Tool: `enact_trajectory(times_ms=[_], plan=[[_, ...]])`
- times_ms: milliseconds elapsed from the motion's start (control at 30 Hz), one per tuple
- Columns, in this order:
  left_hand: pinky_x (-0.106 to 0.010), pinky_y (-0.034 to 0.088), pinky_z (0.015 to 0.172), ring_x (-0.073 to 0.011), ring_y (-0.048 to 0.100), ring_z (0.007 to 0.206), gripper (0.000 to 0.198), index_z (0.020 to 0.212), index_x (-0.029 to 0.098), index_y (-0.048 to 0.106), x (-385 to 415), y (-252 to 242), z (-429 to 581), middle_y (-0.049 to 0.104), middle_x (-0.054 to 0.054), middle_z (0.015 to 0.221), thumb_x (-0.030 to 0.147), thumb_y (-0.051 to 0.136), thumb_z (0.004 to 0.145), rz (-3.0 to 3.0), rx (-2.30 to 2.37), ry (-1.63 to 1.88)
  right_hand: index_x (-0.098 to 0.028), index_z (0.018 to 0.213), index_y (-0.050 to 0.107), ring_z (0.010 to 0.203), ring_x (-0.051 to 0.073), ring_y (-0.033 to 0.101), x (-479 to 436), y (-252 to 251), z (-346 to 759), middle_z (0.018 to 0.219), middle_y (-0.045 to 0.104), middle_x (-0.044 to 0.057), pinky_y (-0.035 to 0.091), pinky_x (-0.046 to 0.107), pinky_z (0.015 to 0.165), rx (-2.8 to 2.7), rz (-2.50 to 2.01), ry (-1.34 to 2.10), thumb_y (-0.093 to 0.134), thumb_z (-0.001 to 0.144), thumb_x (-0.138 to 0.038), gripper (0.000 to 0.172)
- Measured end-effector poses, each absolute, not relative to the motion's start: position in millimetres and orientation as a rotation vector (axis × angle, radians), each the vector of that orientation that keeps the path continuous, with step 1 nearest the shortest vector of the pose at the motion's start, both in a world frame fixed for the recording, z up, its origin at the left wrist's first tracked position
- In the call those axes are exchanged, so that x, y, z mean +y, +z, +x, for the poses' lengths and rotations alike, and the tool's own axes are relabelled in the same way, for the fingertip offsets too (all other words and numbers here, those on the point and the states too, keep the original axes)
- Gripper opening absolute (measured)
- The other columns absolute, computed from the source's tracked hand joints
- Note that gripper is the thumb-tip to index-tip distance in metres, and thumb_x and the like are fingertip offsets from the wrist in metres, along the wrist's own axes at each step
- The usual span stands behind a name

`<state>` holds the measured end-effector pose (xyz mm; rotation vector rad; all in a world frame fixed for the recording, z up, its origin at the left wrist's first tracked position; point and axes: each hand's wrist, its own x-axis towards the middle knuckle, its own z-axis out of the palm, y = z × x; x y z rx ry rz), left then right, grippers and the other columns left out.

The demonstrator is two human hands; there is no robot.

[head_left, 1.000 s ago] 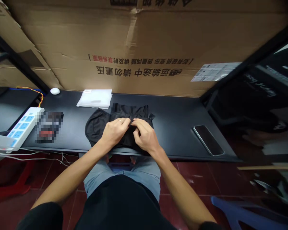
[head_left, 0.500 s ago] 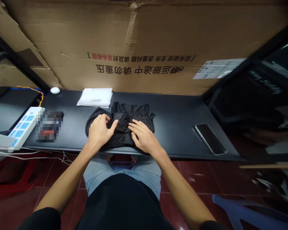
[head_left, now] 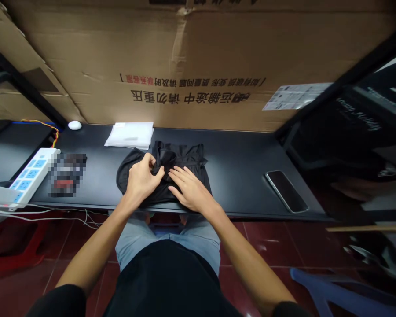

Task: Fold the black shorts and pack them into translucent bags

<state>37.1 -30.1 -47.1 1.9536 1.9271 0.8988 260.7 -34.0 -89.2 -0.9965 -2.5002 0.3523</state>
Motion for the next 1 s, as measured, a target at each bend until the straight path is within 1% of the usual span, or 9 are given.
enact_trajectory(times_ms=[133,267,367,433,500,633,767,900,1000], plan=[[-0.036,0.052,0.080,-0.0242,0.071,0.089,0.019,0.106,0.025,0.060,-31,-45,47,0.074,-0.005,0.101,0.033,0.072,0.095,2.155,1.906,1.036,-0.013,0.160,0.055,0.158,0.034,0.050,-32,-83,243,0.163,0.059,0.021,0.036,0.062,0.135,-2.530,-0.911,0.370,0.057,0.110,-0.039,0.056],[-0.036,0.056,0.089,-0.0260,0.072,0.103,0.014,0.113,0.023,0.065,-30,-53,57,0.074,-0.009,0.113,0.021,0.066,0.099,2.434,1.771,0.959,-0.016,0.133,0.074,0.137,0.031,0.066,-29,-79,244,0.139,0.075,0.017,0.040,0.058,0.132,-2.548,-0.819,0.319,0.058,0.109,-0.031,0.032],[-0.038,0.057,0.095,-0.0272,0.071,0.110,0.019,0.118,0.023,0.067,-29,-59,65,0.074,-0.011,0.117,0.016,0.063,0.101,2.601,1.629,0.912,-0.023,0.114,0.078,0.113,0.028,0.074,-27,-75,268,0.116,0.081,0.011,0.051,0.055,0.120,-2.451,-0.851,0.254,0.055,0.108,-0.024,0.024],[-0.039,0.058,0.098,-0.0273,0.071,0.112,0.020,0.121,0.023,0.068,-28,-63,71,0.074,-0.011,0.119,0.016,0.063,0.102,2.667,1.561,0.891,-0.024,0.111,0.077,0.104,0.027,0.075,-25,-72,289,0.110,0.082,0.009,0.057,0.051,0.108,-2.344,-0.927,0.218,0.056,0.106,-0.022,0.021],[-0.039,0.058,0.098,-0.0271,0.071,0.112,0.020,0.123,0.023,0.068,-28,-67,79,0.075,-0.011,0.119,0.018,0.064,0.104,2.707,1.517,0.863,-0.024,0.118,0.076,0.105,0.028,0.075,-23,-68,308,0.116,0.080,0.010,0.060,0.049,0.101,-2.249,-1.001,0.199,0.057,0.105,-0.021,0.023],[-0.039,0.059,0.097,-0.0275,0.073,0.108,0.026,0.131,0.023,0.067,-32,-77,90,0.076,-0.012,0.117,0.035,0.067,0.107,2.744,1.411,0.774,-0.027,0.141,0.068,0.116,0.028,0.072,-19,-68,325,0.144,0.068,0.012,0.061,0.048,0.102,-2.267,-1.066,0.219,0.053,0.101,-0.013,0.045],[-0.039,0.058,0.096,-0.0282,0.074,0.105,0.044,0.126,0.021,0.068,-37,-80,88,0.077,-0.011,0.109,0.059,0.067,0.105,2.670,1.345,0.816,-0.025,0.127,0.076,0.111,0.028,0.070,-14,-76,324,0.129,0.071,0.012,0.058,0.046,0.098,-2.434,-1.075,0.191,0.053,0.099,-0.006,0.041],[-0.042,0.057,0.094,-0.0316,0.072,0.108,0.041,0.116,0.020,0.068,-32,-73,74,0.074,-0.015,0.114,0.059,0.065,0.105,2.397,1.721,0.942,-0.023,0.119,0.078,0.106,0.027,0.068,-11,-81,325,0.118,0.072,0.012,0.054,0.043,0.094,-2.501,-1.074,0.145,0.055,0.101,-0.008,0.033],[-0.042,0.056,0.086,-0.0317,0.073,0.099,0.040,0.112,0.019,0.069,-24,-70,64,0.074,-0.016,0.108,0.059,0.062,0.105,2.223,1.926,0.807,-0.022,0.114,0.078,0.103,0.026,0.066,-9,-82,326,0.115,0.073,0.011,0.052,0.041,0.091,-2.526,-1.057,0.126,0.057,0.102,-0.009,0.029]])
